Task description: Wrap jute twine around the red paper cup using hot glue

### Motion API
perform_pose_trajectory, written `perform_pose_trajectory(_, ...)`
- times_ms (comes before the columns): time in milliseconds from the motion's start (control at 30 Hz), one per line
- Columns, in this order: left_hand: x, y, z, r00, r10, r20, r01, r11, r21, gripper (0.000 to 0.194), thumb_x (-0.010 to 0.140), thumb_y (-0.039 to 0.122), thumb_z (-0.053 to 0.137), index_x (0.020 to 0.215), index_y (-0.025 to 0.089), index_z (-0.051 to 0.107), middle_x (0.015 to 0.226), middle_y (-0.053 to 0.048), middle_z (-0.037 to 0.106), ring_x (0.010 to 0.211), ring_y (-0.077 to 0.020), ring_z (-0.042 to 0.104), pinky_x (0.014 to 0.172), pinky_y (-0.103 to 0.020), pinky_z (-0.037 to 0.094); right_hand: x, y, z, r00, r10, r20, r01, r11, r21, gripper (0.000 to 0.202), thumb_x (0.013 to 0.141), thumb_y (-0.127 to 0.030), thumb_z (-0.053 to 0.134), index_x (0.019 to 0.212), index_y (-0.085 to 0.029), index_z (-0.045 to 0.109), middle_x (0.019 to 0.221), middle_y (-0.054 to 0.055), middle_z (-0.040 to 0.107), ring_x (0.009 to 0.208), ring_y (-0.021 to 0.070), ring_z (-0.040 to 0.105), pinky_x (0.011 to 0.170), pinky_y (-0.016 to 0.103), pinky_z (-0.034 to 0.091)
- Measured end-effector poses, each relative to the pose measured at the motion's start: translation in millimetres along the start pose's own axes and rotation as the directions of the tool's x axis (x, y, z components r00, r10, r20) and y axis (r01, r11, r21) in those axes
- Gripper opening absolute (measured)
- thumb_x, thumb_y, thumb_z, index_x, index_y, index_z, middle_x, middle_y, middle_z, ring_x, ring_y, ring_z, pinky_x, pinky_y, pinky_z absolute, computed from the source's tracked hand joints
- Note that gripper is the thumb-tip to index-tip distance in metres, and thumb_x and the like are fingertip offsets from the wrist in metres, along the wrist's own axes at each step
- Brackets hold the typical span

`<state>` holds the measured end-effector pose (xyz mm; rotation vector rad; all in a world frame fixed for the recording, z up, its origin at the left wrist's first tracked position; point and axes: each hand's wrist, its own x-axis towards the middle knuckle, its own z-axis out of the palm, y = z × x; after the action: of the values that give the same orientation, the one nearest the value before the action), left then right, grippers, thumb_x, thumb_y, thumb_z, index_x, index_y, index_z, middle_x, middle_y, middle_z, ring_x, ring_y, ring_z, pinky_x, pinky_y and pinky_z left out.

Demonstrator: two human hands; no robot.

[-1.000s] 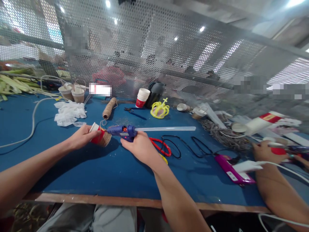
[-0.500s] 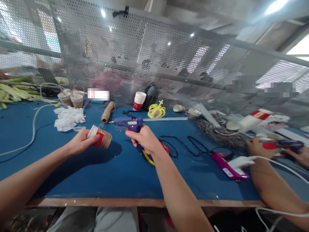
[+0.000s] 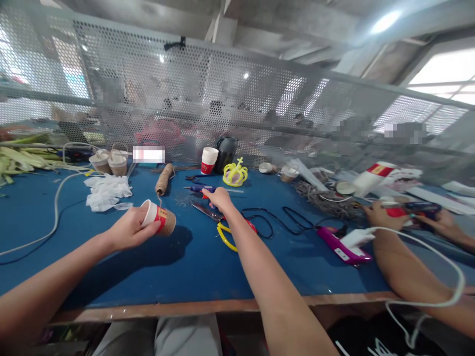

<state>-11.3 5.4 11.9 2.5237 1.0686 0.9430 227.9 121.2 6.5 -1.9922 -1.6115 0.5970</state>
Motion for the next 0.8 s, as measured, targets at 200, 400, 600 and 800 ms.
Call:
perform_pose_trajectory(200,7.6,11.7,-7.1,0.98,0.198,0.001,-0.197,0.973,0.125,0.027,0.079,0.021,0.039,0.053,0.017,0.046,0.053,0.0,0.048,0.052,-0.0113,0.041,0.056,-0.025,0.034,-24.5,-24.2,-3.0,0.997,-0.082,-0.007,0.082,0.996,-0.041,0.03,0.076,-0.036,0.055,0.084,-0.01,0.065,0.098,0.018,0.062,0.103,0.028,0.05,0.078,0.033,0.037)
perform_pose_trajectory(400,10.2,14.5,-11.1,0.956,0.281,0.086,-0.29,0.95,0.119,0.024,0.078,0.018,0.039,0.055,0.016,0.048,0.058,-0.001,0.051,0.058,-0.0123,0.044,0.061,-0.025,0.035,-81.4,-52.9,2.0,0.804,-0.404,0.437,0.244,0.893,0.377,0.059,0.08,-0.059,0.03,0.075,-0.016,0.069,0.083,0.005,0.067,0.078,0.0136,0.057,0.073,0.025,0.041)
perform_pose_trajectory(600,2.9,9.1,-0.5,0.994,0.042,0.102,-0.032,0.995,-0.097,0.03,0.078,0.027,0.04,0.051,0.016,0.04,0.051,0.003,0.039,0.048,-0.0078,0.032,0.048,-0.022,0.027,-98.5,-53.5,16.3,0.698,-0.529,0.482,-0.159,0.541,0.826,0.028,0.058,-0.038,0.071,0.076,-0.016,0.066,0.078,0.002,0.065,0.07,0.0099,0.056,0.068,0.024,0.042)
perform_pose_trajectory(800,-1.3,-0.6,15.3,0.853,-0.442,0.278,0.513,0.609,-0.605,0.03,0.074,0.039,0.044,0.057,0.014,0.045,0.048,0.006,0.036,0.043,-0.0053,0.028,0.042,-0.019,0.023,-103.6,-48.4,15.2,0.825,-0.507,0.25,0.012,0.457,0.889,0.016,0.061,-0.029,0.07,0.066,-0.016,0.063,0.071,-0.001,0.063,0.07,0.0084,0.054,0.075,0.025,0.04)
